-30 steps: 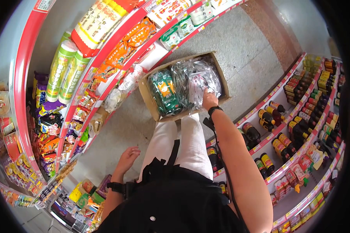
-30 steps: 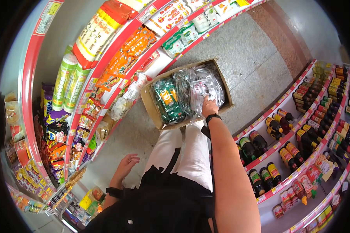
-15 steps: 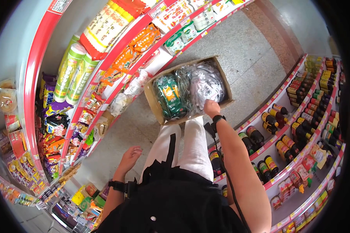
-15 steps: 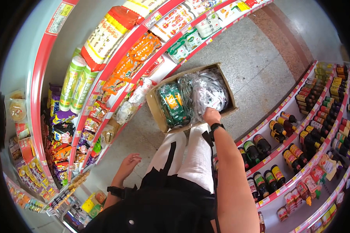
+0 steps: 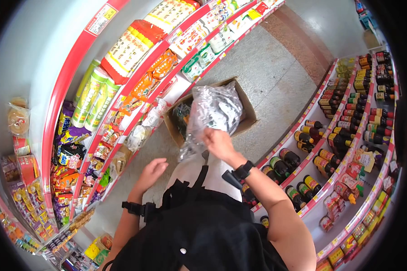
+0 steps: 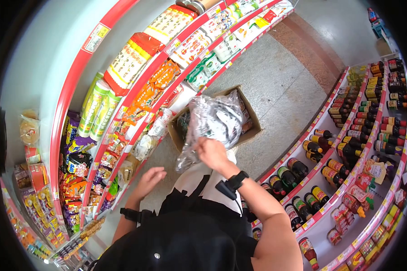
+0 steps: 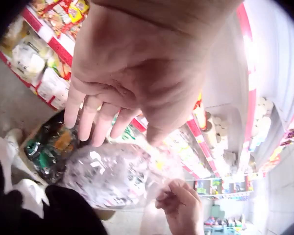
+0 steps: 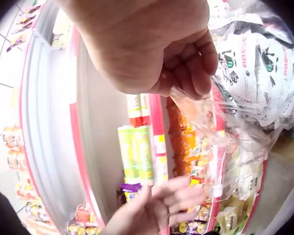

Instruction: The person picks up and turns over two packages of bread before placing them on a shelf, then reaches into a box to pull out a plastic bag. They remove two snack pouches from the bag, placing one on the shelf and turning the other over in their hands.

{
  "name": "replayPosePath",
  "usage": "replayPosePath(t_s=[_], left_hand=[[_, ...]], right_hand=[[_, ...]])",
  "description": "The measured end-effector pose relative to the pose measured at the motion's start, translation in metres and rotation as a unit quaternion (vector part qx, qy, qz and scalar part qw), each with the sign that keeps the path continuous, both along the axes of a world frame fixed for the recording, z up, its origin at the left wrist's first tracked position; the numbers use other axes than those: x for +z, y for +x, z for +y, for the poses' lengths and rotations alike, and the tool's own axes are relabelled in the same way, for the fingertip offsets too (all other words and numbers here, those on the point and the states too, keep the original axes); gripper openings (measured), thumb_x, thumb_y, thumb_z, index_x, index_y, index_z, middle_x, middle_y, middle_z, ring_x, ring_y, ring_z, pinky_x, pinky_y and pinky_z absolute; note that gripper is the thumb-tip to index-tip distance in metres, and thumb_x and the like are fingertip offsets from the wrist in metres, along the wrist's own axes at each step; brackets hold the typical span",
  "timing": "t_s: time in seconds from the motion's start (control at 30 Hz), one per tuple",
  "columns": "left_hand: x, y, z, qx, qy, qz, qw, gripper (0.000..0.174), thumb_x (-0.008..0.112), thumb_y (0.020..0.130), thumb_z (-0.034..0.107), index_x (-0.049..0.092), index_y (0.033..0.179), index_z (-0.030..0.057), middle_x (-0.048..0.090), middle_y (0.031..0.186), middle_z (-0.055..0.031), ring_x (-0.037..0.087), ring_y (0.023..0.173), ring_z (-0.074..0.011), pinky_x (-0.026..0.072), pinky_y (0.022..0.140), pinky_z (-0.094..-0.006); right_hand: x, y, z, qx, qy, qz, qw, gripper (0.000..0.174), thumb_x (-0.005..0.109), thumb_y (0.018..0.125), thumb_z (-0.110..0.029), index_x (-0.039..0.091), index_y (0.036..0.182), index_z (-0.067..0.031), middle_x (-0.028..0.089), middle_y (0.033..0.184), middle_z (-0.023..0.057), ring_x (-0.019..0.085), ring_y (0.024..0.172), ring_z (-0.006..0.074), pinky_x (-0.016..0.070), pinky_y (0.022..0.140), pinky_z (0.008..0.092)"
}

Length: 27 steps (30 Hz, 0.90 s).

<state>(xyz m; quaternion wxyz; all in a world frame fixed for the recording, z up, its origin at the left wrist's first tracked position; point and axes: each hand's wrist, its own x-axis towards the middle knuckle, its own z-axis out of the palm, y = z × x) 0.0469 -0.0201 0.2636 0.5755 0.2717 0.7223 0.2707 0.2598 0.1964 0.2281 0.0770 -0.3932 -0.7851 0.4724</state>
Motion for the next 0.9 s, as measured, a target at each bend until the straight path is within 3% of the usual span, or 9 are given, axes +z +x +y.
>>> replayPosePath(t_s=[0.07,0.2,0.27,0.43,0.5,0.6,0.67,0.8,0.9], left_hand=[[0.035,0.007,0.048,0.052,0.005,-0.089,0.995,0.044,0.049,0.093,0.034,0.046,0.124,0.0031,0.057,0.113,-0.0105,0.055,0.104,-0.0172,0.0444,0.086,-0.0323],[0.071,0.015,0.112,0.046,-0.038,-0.050,0.997,0.050,0.044,0.094,0.043,0.043,0.126,0.0042,0.055,0.114,-0.0108,0.053,0.104,-0.0191,0.0455,0.085,-0.0369],[0.080,0.019,0.130,0.017,-0.100,-0.015,0.995,0.045,0.050,0.092,0.036,0.045,0.123,0.0030,0.056,0.109,-0.0098,0.055,0.099,-0.0179,0.0464,0.080,-0.0337],[0.062,0.008,0.116,0.066,-0.068,-0.007,0.995,0.031,0.056,0.086,0.018,0.053,0.112,0.0017,0.060,0.098,-0.0073,0.055,0.088,-0.0137,0.0447,0.073,-0.0298],[0.072,0.006,0.099,0.028,0.046,0.003,0.999,0.024,0.053,0.088,0.013,0.055,0.108,-0.0010,0.061,0.093,-0.0046,0.054,0.083,-0.0099,0.0440,0.072,-0.0269],[0.090,-0.008,0.073,-0.010,0.078,0.032,0.996,0.020,0.053,0.088,0.012,0.056,0.104,-0.0015,0.059,0.089,-0.0028,0.053,0.081,-0.0085,0.0427,0.071,-0.0251],[0.104,-0.018,0.056,-0.033,0.096,0.075,0.992,0.014,0.053,0.089,0.013,0.055,0.093,-0.0004,0.056,0.080,0.0000,0.050,0.073,-0.0067,0.0413,0.066,-0.0236],[0.136,-0.017,0.046,-0.033,0.130,0.066,0.989,0.015,0.054,0.089,0.014,0.052,0.081,0.0010,0.051,0.071,0.0022,0.046,0.065,-0.0051,0.0383,0.058,-0.0229],[0.160,-0.005,0.052,-0.036,0.171,0.061,0.983,0.020,0.054,0.089,0.015,0.049,0.074,0.0022,0.046,0.064,0.0028,0.044,0.059,-0.0045,0.0355,0.053,-0.0229]], right_hand=[[0.030,-0.015,-0.010,0.024,-0.018,0.041,0.999,0.017,0.052,0.082,-0.018,0.054,0.077,-0.0019,0.058,0.069,0.0221,0.058,0.069,0.0412,0.0455,0.063,0.0489],[0.054,-0.037,-0.026,0.059,-0.018,0.091,0.994,0.017,0.053,0.082,-0.018,0.054,0.078,-0.0012,0.056,0.065,0.0221,0.057,0.066,0.0411,0.0449,0.060,0.0485],[0.064,-0.045,-0.037,0.079,-0.026,0.110,0.990,0.017,0.053,0.082,-0.017,0.055,0.078,-0.0009,0.056,0.065,0.0220,0.057,0.066,0.0409,0.0451,0.060,0.0482],[0.089,-0.055,-0.066,0.098,-0.053,0.184,0.977,0.016,0.050,0.081,-0.015,0.056,0.079,-0.0007,0.059,0.069,0.0213,0.060,0.068,0.0396,0.0467,0.062,0.0479],[0.094,-0.052,-0.068,0.124,-0.049,0.200,0.971,0.017,0.050,0.082,-0.017,0.056,0.080,-0.0010,0.059,0.070,0.0219,0.060,0.070,0.0392,0.0465,0.063,0.0484],[0.111,-0.037,-0.053,0.272,-0.042,0.173,0.946,0.018,0.052,0.084,-0.021,0.056,0.082,-0.0033,0.060,0.074,0.0197,0.059,0.074,0.0382,0.0464,0.067,0.0471],[0.103,-0.021,-0.036,0.224,-0.022,0.181,0.957,0.016,0.053,0.083,-0.020,0.058,0.083,-0.0042,0.061,0.082,0.0179,0.058,0.077,0.0370,0.0466,0.069,0.0449],[0.098,0.012,0.004,0.063,0.056,0.056,0.995,0.015,0.059,0.078,-0.019,0.060,0.081,-0.0048,0.063,0.076,0.0162,0.061,0.073,0.0343,0.0483,0.065,0.0433],[0.123,0.021,0.014,0.009,0.093,0.130,0.987,0.032,0.067,0.075,-0.018,0.056,0.101,-0.0014,0.061,0.098,0.0165,0.058,0.092,0.0345,0.0463,0.080,0.0409]])
